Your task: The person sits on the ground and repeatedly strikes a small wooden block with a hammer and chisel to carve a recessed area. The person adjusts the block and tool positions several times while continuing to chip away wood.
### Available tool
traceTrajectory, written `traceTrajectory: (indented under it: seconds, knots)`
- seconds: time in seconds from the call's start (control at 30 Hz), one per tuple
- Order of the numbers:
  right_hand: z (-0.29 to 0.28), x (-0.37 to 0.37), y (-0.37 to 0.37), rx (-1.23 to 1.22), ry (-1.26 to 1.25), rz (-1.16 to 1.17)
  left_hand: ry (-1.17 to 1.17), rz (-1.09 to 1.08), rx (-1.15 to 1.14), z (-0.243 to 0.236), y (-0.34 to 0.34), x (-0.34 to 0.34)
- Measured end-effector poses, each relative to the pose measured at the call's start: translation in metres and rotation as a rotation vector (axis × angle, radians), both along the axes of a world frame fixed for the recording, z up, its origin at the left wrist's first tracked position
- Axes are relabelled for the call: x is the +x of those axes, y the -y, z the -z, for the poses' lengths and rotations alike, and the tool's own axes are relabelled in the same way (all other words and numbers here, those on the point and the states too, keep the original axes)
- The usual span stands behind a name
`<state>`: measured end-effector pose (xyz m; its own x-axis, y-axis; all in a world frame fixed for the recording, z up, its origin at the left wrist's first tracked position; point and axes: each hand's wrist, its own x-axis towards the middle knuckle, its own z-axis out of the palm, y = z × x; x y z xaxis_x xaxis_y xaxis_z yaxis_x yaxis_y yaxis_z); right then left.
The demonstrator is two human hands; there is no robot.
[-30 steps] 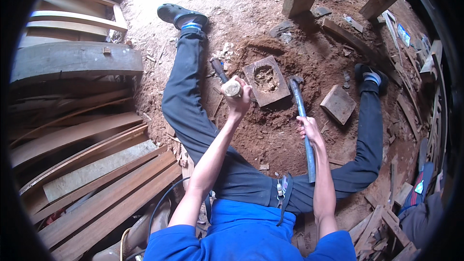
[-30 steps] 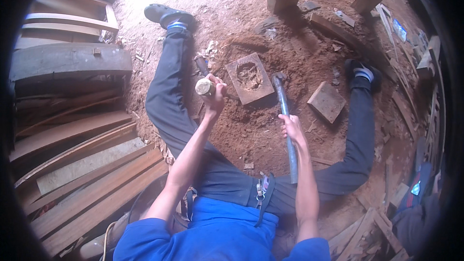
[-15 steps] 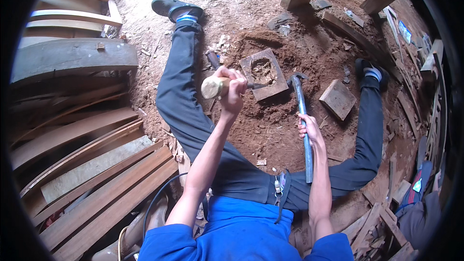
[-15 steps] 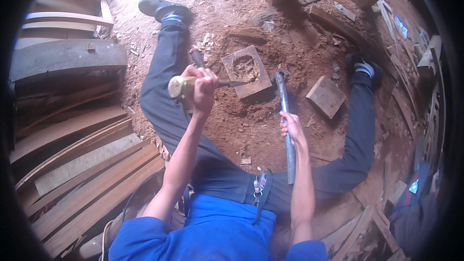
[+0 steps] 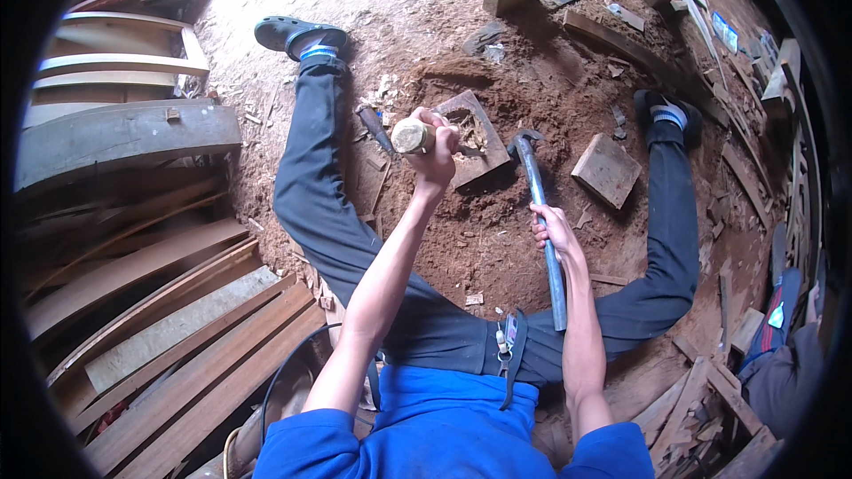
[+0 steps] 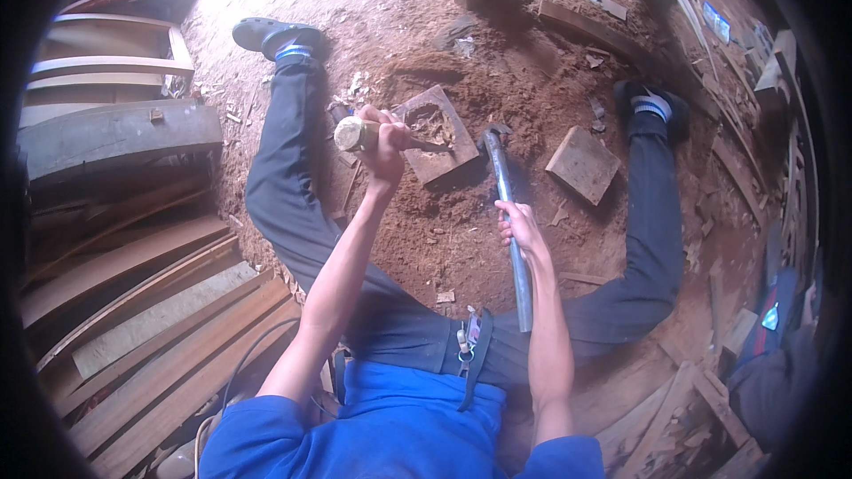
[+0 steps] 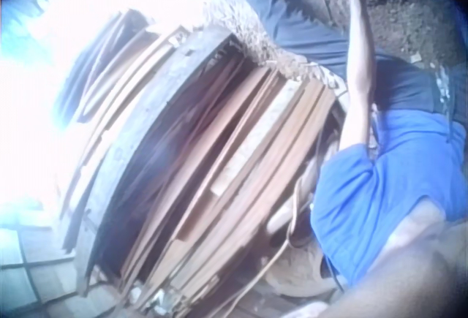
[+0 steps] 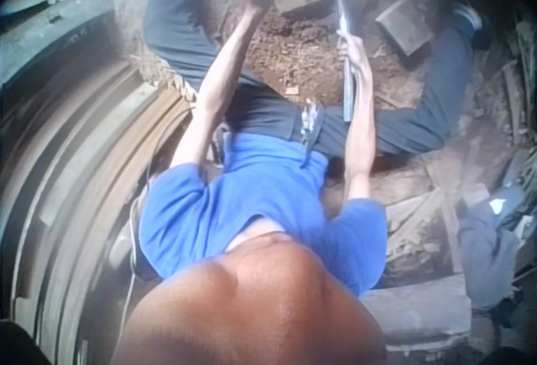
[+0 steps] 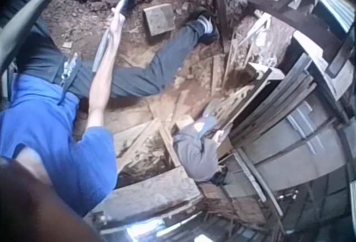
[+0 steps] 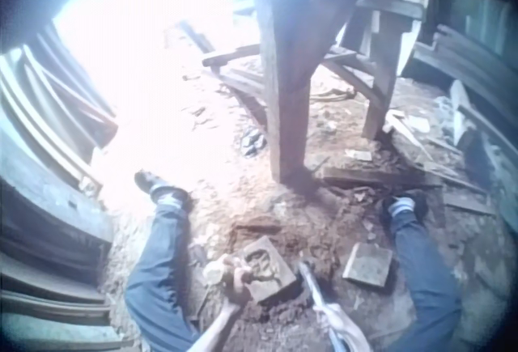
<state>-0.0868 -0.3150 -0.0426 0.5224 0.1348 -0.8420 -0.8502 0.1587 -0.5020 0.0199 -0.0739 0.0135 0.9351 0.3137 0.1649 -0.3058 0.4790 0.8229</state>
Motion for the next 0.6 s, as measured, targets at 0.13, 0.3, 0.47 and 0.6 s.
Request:
traceTrajectory:
  seconds: [0.13, 0.3, 0.47, 0.6]
  knots:
    - [-0.002, 0.0, -0.001, -0.023, -0.002, 0.007, -0.018, -0.01, -0.004, -0.003, 0.001, -0.001]
    - [-0.002, 0.0, -0.001, -0.001, 0.0, 0.014, -0.008, -0.006, 0.057, -0.008, 0.001, -0.005]
    - [0.0, 0.0, -0.001, 0.001, 0.001, 0.009, -0.028, -0.021, 0.171, -0.002, 0.005, -0.01]
    - [0.0, 0.0, 0.0, -0.016, 0.013, 0.0, -0.059, -0.071, 0.433, 0.007, 0.008, -0.012]
